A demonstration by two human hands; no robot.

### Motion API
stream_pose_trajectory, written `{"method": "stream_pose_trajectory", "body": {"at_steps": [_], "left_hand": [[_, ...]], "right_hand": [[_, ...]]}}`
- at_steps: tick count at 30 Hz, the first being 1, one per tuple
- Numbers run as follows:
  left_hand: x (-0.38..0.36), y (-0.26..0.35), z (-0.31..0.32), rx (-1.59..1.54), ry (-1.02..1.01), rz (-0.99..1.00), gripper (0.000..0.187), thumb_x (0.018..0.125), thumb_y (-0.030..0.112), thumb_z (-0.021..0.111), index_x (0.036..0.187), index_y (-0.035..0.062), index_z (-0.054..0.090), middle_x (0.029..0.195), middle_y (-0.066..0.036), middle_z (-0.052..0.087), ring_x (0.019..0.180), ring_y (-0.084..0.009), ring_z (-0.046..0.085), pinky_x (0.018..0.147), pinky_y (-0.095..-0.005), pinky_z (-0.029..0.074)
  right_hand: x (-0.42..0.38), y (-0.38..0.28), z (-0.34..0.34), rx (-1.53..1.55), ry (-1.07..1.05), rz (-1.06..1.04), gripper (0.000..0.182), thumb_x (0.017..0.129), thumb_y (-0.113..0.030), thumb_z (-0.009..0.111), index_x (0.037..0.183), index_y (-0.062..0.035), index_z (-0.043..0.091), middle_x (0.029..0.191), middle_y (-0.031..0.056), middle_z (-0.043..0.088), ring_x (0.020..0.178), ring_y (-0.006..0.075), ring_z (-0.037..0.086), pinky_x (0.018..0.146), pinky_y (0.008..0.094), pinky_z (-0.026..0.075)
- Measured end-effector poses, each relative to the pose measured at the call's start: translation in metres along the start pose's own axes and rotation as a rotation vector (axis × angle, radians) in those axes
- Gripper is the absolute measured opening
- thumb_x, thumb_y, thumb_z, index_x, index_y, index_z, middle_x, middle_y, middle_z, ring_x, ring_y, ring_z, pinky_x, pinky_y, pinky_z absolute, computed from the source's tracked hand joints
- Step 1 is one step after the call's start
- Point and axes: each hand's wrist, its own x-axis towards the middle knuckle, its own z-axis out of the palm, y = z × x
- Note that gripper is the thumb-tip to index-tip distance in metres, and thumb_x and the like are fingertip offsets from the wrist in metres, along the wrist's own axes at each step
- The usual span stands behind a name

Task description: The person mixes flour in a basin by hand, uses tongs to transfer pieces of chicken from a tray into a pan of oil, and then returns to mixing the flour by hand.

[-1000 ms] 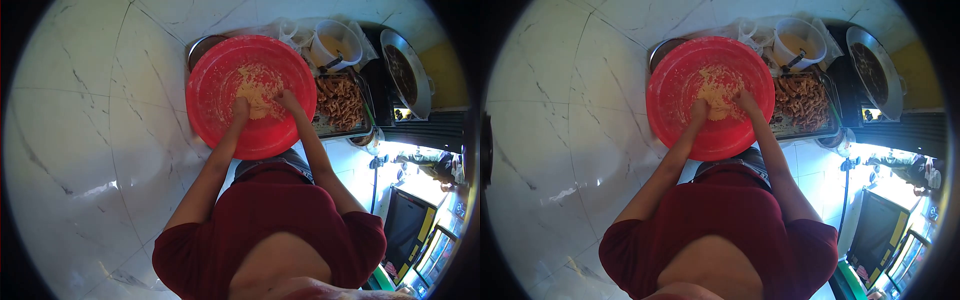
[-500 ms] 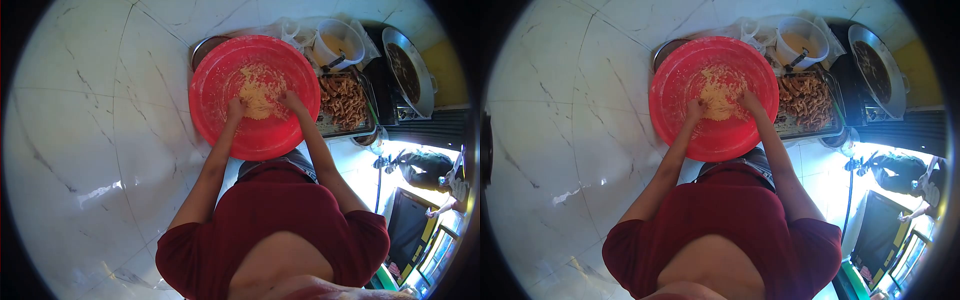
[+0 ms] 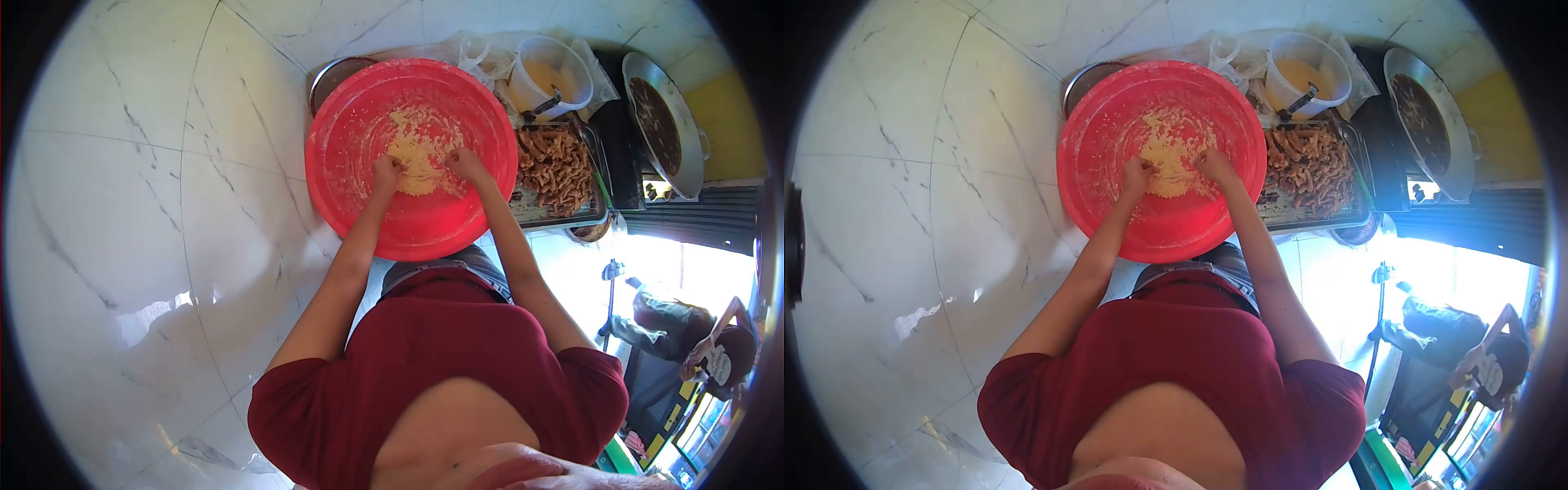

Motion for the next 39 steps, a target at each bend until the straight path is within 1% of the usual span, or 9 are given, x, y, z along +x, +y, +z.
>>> {"method": "stream_pose_trajectory", "body": {"at_steps": [9, 14, 17, 20, 23, 29, 32, 35, 39], "left_hand": [[-0.019, 0.014, 0.027, -0.026, 0.103, 0.144, 0.015, 0.07, 0.003, 0.069, 0.082, -0.0051, 0.064, 0.071, -0.017, 0.063, 0.063, -0.0217, 0.062, 0.058, -0.0322, 0.048], [-0.015, 0.026, 0.004, -0.051, -0.062, -0.05, 0.015, 0.07, 0.002, 0.067, 0.082, -0.0063, 0.063, 0.075, -0.018, 0.063, 0.063, -0.0233, 0.063, 0.057, -0.0346, 0.049], [-0.019, 0.012, -0.004, 0.03, 0.092, -0.069, 0.011, 0.072, 0.0, 0.065, 0.079, -0.0079, 0.062, 0.072, -0.018, 0.063, 0.062, -0.0215, 0.063, 0.053, -0.0334, 0.049], [-0.025, -0.009, 0.001, -0.292, 0.128, -0.238, 0.016, 0.07, 0.007, 0.071, 0.079, -0.0054, 0.065, 0.067, -0.014, 0.064, 0.057, -0.0165, 0.062, 0.048, -0.0308, 0.048], [-0.023, -0.006, -0.003, -0.029, 0.098, -0.159, 0.016, 0.07, 0.006, 0.07, 0.08, -0.0048, 0.065, 0.065, -0.013, 0.064, 0.056, -0.0169, 0.062, 0.049, -0.0305, 0.048], [-0.019, -0.022, -0.005, 0.135, 0.008, -0.107, 0.016, 0.072, 0.003, 0.067, 0.082, -0.0073, 0.061, 0.065, -0.012, 0.064, 0.053, -0.0171, 0.061, 0.047, -0.0303, 0.048], [-0.014, -0.039, 0.007, -0.07, 0.071, -0.255, 0.016, 0.067, 0.003, 0.07, 0.081, -0.0029, 0.063, 0.072, -0.017, 0.063, 0.069, -0.0243, 0.064, 0.056, -0.0364, 0.05], [-0.01, -0.044, 0.015, -0.168, 0.108, -0.2, 0.013, 0.074, 0.003, 0.066, 0.079, -0.008, 0.061, 0.064, -0.013, 0.064, 0.052, -0.0178, 0.061, 0.042, -0.0291, 0.046], [-0.022, -0.023, 0.002, -0.136, 0.072, -0.234, 0.018, 0.068, 0.005, 0.072, 0.079, -0.0058, 0.062, 0.067, -0.015, 0.063, 0.057, -0.0206, 0.062, 0.047, -0.0314, 0.048]], "right_hand": [[0.001, 0.0, 0.003, 0.003, -0.012, 0.021, 0.023, 0.072, -0.022, 0.06, 0.081, -0.0016, 0.064, 0.079, 0.0173, 0.063, 0.075, 0.0275, 0.062, 0.067, 0.0368, 0.048], [-0.007, -0.008, 0.0, -0.015, -0.024, -0.047, 0.019, 0.072, -0.02, 0.06, 0.077, -0.0016, 0.064, 0.076, 0.0176, 0.063, 0.071, 0.0273, 0.063, 0.065, 0.0374, 0.047], [-0.009, -0.017, -0.003, 0.036, -0.116, -0.014, 0.019, 0.072, -0.02, 0.062, 0.074, -0.0009, 0.064, 0.075, 0.0181, 0.063, 0.072, 0.0295, 0.062, 0.065, 0.0391, 0.047], [0.005, -0.014, 0.018, -0.153, -0.139, -0.094, 0.019, 0.07, -0.018, 0.065, 0.076, -0.0004, 0.064, 0.079, 0.0176, 0.063, 0.075, 0.0314, 0.062, 0.065, 0.0397, 0.047], [0.016, -0.015, 0.039, -0.202, -0.059, -0.161, 0.019, 0.068, -0.013, 0.067, 0.082, -0.0008, 0.064, 0.083, 0.0176, 0.063, 0.079, 0.0315, 0.062, 0.067, 0.0396, 0.048], [0.019, -0.027, 0.049, -0.474, -0.227, -0.108, 0.023, 0.063, -0.012, 0.072, 0.079, 0.0, 0.061, 0.083, 0.0188, 0.061, 0.082, 0.0318, 0.06, 0.07, 0.0399, 0.047], [0.021, -0.018, 0.062, -0.4, -0.16, -0.162, 0.023, 0.062, -0.012, 0.073, 0.076, 0.0008, 0.061, 0.081, 0.0179, 0.061, 0.08, 0.0314, 0.06, 0.069, 0.039, 0.047], [0.026, -0.011, 0.066, -0.357, -0.107, -0.205, 0.022, 0.06, -0.011, 0.073, 0.075, 0.0012, 0.062, 0.073, 0.0165, 0.061, 0.069, 0.0285, 0.061, 0.063, 0.0368, 0.047], [0.045, -0.006, 0.053, -0.209, -0.197, -0.155, 0.015, 0.061, -0.009, 0.071, 0.068, 0.0021, 0.063, 0.061, 0.0149, 0.059, 0.056, 0.0219, 0.059, 0.054, 0.034, 0.045]]}}
